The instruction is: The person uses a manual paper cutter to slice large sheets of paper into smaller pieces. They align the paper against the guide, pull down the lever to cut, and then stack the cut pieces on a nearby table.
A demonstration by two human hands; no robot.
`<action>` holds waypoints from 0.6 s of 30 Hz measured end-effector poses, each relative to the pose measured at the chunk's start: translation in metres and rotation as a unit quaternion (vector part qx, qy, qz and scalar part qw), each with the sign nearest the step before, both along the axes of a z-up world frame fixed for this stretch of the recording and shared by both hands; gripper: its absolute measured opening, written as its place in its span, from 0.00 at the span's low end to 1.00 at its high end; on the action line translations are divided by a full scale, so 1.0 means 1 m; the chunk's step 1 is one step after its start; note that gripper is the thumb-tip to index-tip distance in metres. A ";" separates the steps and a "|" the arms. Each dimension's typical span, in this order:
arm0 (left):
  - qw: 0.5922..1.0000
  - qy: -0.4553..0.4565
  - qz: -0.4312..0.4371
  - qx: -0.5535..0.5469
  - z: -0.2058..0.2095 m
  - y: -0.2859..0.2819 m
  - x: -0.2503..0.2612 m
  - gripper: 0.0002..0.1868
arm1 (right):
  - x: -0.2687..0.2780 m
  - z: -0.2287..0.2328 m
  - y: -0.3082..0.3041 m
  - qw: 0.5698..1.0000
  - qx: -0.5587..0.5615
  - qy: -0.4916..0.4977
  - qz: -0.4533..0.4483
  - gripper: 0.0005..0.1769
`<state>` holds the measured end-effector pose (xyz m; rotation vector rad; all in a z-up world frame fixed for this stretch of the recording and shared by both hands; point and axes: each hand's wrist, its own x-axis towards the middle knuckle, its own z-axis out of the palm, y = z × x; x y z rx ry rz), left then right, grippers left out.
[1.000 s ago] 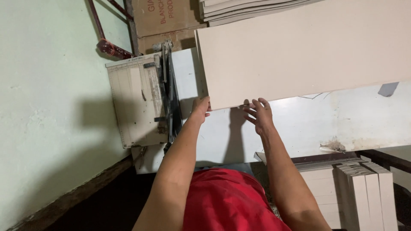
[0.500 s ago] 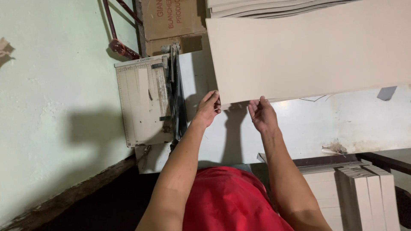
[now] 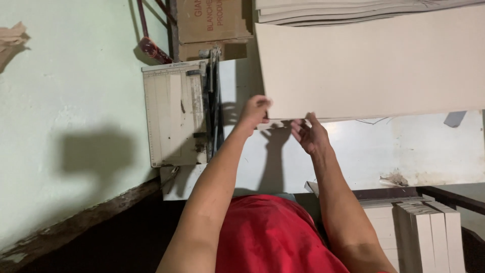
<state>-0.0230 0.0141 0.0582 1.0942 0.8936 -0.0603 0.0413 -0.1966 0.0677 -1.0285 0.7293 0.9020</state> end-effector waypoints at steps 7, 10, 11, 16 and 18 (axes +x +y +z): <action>0.961 -0.147 -0.139 0.190 0.044 -0.023 -0.006 0.08 | 0.003 0.034 0.003 0.991 0.074 0.037 -0.102 0.33; 0.962 -0.186 -0.138 0.145 0.135 -0.007 -0.061 0.10 | -0.021 0.106 0.006 0.982 0.101 -0.054 -0.150 0.21; 0.962 -0.187 -0.137 0.145 0.144 0.008 -0.084 0.10 | -0.023 0.053 -0.001 0.982 0.101 -0.054 -0.149 0.21; 0.985 0.007 -0.029 0.171 0.147 0.091 -0.206 0.23 | -0.064 -0.137 -0.038 0.958 -0.241 -0.134 0.082 0.27; 0.981 0.066 -0.036 0.181 0.144 0.108 -0.253 0.19 | -0.072 -0.144 -0.028 0.963 -0.230 -0.130 0.048 0.29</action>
